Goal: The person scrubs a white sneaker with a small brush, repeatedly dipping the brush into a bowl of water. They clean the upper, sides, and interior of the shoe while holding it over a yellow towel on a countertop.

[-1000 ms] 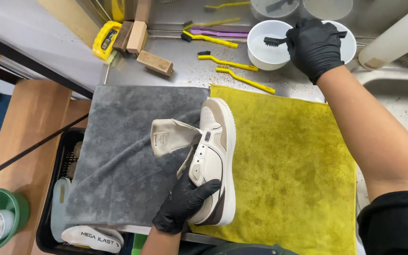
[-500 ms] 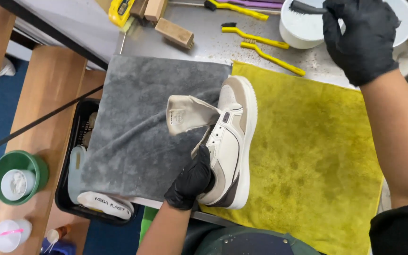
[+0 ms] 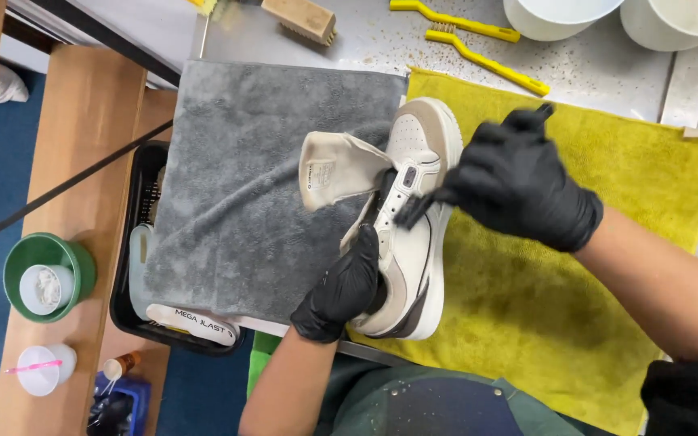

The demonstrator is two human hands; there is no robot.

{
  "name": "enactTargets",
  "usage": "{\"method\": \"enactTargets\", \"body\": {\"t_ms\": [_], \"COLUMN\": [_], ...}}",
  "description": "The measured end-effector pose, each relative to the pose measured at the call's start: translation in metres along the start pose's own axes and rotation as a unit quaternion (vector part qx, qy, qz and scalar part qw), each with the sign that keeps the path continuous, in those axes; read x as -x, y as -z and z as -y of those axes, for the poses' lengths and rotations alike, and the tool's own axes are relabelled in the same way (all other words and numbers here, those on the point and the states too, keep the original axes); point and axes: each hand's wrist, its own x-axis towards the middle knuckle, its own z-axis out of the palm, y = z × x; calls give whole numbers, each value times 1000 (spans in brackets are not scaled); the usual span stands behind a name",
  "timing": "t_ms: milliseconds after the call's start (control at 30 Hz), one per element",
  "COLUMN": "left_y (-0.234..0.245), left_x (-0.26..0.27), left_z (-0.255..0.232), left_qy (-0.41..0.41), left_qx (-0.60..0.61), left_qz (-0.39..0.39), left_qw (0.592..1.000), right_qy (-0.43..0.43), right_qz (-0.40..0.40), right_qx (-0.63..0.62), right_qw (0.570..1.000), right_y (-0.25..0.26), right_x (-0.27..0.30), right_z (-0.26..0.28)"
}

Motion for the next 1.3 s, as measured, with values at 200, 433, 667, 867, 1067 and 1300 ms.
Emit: {"method": "enactTargets", "body": {"t_ms": [200, 433, 667, 867, 1067, 1300], "left_y": [0, 0, -5, -3, -3, -4], "left_x": [0, -1, -1, -4, -12, -9], "left_z": [0, -3, -3, -5, 55, 33], "left_qy": [-10, -20, -29, -42, -337, -332], "left_qx": [-67, -143, -218, -271, -927, -928], "left_qz": [51, 101, 156, 197, 77, 67], "left_qw": [996, 984, 963, 941, 146, 158], "right_qy": [1, 9, 18, 0, -6, -16], "right_qz": [23, 25, 47, 94, 94, 137], "right_qx": [-26, 5, 60, 89, 90, 135], "right_qw": [999, 1000, 997, 992, 992, 981], "right_y": [-3, 11, 15, 34, 36, 38], "right_x": [7, 6, 8, 1, 4, 9], "right_z": [-2, -8, -23, -18, -23, -9]}}
